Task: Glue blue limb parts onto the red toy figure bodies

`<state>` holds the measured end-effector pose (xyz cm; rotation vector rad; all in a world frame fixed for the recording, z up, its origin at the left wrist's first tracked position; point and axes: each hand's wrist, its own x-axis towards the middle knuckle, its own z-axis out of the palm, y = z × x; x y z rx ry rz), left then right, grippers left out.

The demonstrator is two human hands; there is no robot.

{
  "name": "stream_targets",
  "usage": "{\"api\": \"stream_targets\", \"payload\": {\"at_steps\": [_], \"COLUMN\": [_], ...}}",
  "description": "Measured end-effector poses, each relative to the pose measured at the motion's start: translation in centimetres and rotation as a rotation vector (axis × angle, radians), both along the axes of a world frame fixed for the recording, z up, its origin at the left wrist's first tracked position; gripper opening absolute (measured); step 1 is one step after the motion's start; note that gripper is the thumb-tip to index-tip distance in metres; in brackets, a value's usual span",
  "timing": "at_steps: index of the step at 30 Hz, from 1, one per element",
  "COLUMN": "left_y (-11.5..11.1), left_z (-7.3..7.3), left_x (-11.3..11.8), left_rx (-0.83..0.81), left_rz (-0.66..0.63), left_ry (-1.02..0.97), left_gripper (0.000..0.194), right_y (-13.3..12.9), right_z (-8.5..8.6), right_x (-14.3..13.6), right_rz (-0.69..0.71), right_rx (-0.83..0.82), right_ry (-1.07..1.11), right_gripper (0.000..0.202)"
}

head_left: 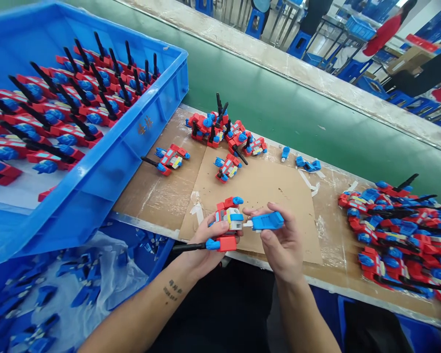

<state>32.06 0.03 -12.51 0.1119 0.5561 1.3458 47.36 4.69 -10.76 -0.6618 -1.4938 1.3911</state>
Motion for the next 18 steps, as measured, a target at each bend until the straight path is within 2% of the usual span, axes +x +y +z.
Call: {"api": "stream_targets", "payload": {"at_steps": [5,10,14,18], "left_y": [-0.3,-1.1,-1.1,-0.8], "left_z": [0.4,1.3,1.2,0.5], "left_x": [0.1,0.1,0.3,0.2], "left_rx": [-0.018,-0.048,-0.058,-0.079], "left_rz": [0.027,0.109,0.126,0.108], "left_ry": [0.039,0.170,0.255,0.272], "left_gripper": [0.039,0.044,0.055,0.054], "right_y": [0.0,0.0,0.0,0.9], "right_z": [0.3,1.3,-0.1,-1.5], "right_x": [0.3,0.8,0.7,0.8], "right_rz": [0.029,0.036,0.011,0.027], "right_rx": [0.106,0.349,0.356,0.390], "right_ry": [-0.133,-0.346,-0.268,-0.265], "right_gripper": [0.045,0.059,0.060,0.056]}}
